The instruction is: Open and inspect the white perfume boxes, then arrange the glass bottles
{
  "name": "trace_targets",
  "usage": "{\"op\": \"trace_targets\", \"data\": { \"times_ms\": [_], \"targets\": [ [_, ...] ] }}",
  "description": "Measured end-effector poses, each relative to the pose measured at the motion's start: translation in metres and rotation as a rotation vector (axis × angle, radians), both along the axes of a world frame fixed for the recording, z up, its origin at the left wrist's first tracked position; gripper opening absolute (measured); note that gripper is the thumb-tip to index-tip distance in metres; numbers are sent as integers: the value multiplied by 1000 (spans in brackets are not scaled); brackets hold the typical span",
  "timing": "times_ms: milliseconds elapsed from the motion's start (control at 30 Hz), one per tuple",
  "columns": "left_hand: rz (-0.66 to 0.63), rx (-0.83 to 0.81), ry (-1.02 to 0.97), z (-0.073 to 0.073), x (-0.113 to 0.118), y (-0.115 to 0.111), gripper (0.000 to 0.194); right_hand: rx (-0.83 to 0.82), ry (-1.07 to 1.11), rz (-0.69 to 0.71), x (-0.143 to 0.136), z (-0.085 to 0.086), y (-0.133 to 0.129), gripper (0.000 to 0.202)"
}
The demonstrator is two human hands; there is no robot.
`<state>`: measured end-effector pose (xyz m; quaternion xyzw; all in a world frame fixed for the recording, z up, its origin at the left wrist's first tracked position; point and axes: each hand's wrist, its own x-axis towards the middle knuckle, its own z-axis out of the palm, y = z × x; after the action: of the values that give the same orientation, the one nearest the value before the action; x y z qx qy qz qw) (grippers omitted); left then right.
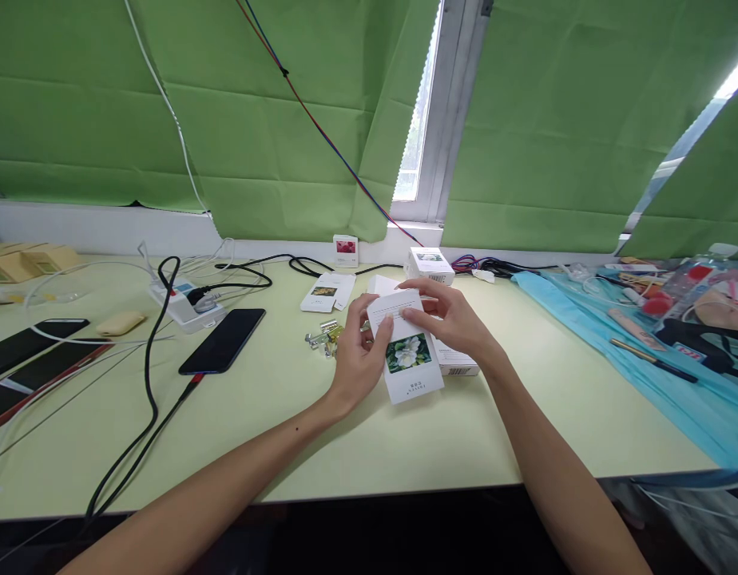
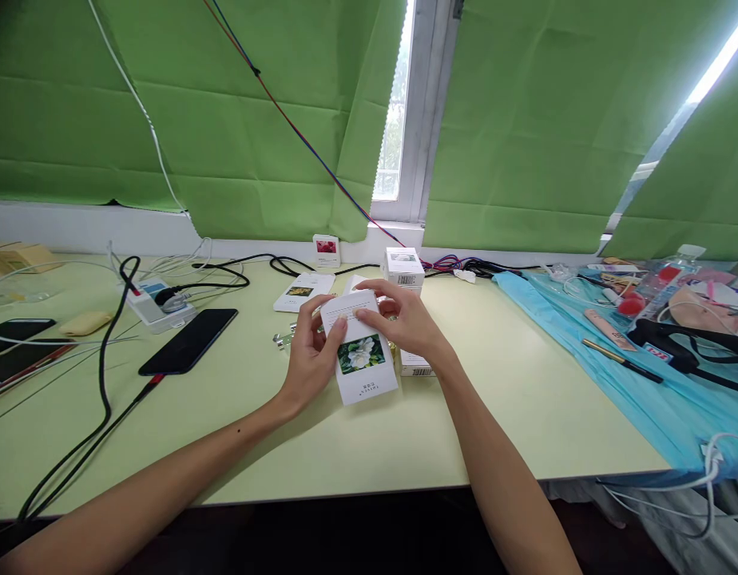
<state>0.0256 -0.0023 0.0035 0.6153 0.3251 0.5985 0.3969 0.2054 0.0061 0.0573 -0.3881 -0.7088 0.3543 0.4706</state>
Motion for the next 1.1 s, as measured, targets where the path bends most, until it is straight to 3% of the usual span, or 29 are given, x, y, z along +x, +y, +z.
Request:
{"op": "trace_targets", "data": {
  "times_ms": [1100],
  "targets": [
    [-2, 9, 21, -1, 0, 0, 39, -12, 23, 26, 0, -1, 0, 32]
  ]
}}
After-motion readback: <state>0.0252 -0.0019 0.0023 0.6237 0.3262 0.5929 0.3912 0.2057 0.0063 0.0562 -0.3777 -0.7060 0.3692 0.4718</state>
